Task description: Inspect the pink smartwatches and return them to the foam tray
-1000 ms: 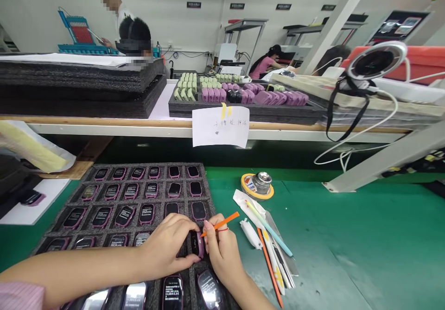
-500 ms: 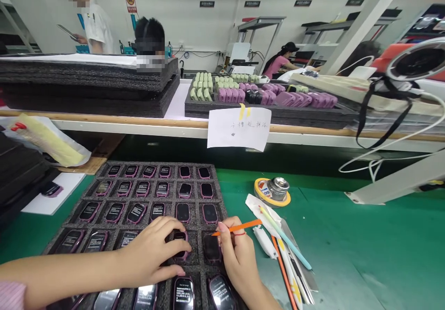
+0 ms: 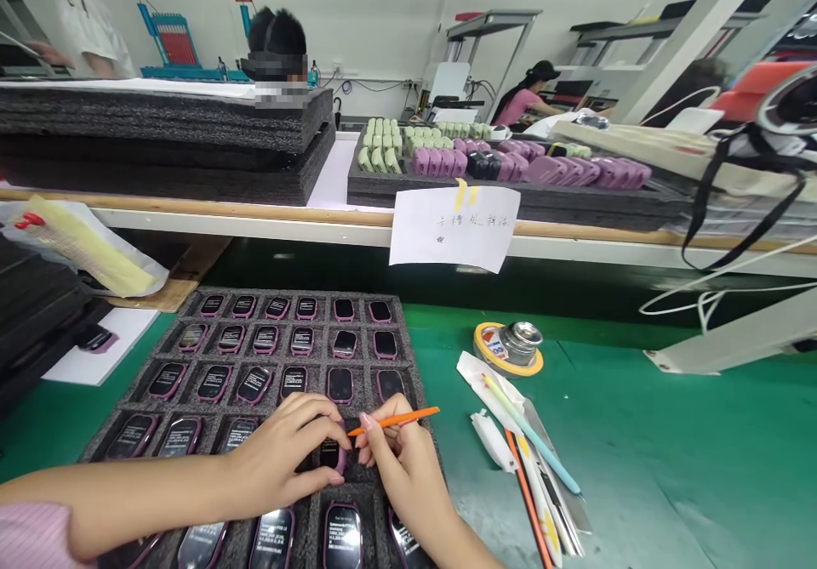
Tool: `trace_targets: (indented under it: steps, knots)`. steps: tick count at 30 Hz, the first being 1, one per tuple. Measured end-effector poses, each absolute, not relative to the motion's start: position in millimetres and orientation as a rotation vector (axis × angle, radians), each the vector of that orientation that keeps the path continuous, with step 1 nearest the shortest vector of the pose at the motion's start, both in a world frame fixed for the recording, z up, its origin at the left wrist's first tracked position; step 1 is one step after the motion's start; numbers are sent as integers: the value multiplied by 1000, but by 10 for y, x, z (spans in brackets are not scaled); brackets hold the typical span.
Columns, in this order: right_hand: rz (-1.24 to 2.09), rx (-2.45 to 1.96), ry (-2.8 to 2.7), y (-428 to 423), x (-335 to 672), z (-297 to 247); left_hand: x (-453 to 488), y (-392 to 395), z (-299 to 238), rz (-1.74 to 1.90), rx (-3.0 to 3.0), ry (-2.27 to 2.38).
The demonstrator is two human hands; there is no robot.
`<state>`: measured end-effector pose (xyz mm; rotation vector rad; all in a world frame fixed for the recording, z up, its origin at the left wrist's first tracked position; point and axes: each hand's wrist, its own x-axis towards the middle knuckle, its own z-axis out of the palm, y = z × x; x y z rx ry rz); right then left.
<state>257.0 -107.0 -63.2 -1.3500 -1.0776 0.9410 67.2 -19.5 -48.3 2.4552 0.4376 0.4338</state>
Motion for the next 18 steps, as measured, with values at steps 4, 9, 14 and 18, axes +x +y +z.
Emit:
trace_targets:
  steps: [4,9,14,18]
  knots:
    - [924,-1351,-1071,-1092,2565,-617,663,-188,-498,449,2471,417]
    - [912,-1344,-1107,-1096,2562,-655,672,-185,-524,452,2414,496]
    - [879,-1334,-1173,-1103,2561,-667,688,-191,-515,450,2420,497]
    - [853,-1327,-1229,-1107,2567,-648,687,-178,-486,452,2424,496]
